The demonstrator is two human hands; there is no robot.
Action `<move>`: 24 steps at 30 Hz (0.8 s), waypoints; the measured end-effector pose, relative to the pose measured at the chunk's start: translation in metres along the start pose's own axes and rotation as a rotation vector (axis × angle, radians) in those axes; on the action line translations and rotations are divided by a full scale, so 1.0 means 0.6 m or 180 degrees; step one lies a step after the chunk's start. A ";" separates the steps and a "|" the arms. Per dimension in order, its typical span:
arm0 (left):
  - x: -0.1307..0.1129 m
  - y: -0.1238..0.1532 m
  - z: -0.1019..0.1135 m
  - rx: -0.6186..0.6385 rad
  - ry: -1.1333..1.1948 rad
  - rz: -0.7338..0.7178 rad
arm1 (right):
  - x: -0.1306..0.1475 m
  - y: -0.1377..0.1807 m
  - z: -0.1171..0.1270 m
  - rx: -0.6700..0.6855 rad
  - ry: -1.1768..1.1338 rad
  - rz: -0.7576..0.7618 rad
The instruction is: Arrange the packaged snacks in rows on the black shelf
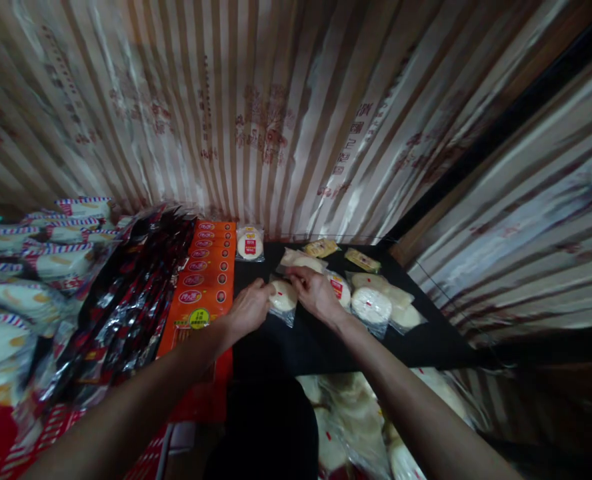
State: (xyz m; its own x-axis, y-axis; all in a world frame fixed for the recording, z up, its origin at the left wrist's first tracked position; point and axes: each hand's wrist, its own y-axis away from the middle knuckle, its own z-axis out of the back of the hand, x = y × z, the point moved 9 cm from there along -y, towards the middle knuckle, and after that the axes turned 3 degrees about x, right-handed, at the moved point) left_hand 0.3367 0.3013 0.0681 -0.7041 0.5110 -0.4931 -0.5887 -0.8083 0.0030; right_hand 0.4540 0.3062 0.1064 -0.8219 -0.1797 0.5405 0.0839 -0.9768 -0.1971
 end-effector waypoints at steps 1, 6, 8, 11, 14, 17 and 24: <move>0.005 0.003 0.003 -0.0054 0.0267 0.0057 | 0.000 0.006 -0.006 0.0130 -0.0087 -0.0040; 0.037 0.017 0.032 -0.0295 0.2105 0.0710 | -0.004 0.025 -0.030 0.0680 -0.0663 -0.0313; 0.050 0.026 0.040 -0.0307 0.2907 0.1141 | -0.005 0.028 -0.035 0.0851 -0.1025 -0.0427; 0.064 0.040 0.047 -0.0392 0.3949 0.1695 | 0.006 0.033 -0.039 0.1139 -0.1579 -0.0405; 0.070 0.046 0.050 -0.0474 0.4458 0.1947 | 0.025 0.040 -0.042 0.1380 -0.1970 -0.0190; 0.071 0.040 0.048 -0.0442 0.4548 0.2016 | 0.024 0.041 -0.046 0.1294 -0.2000 -0.0225; 0.079 0.021 0.053 -0.0522 0.4551 0.2163 | 0.013 0.015 -0.055 0.0777 -0.1659 -0.0234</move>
State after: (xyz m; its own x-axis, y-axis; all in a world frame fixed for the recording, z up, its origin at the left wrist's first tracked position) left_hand 0.2834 0.3244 0.0723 0.1858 -0.5495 -0.8145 -0.2203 -0.8312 0.5105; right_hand 0.4295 0.3000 0.0820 -0.4496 -0.0837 0.8893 0.2155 -0.9764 0.0171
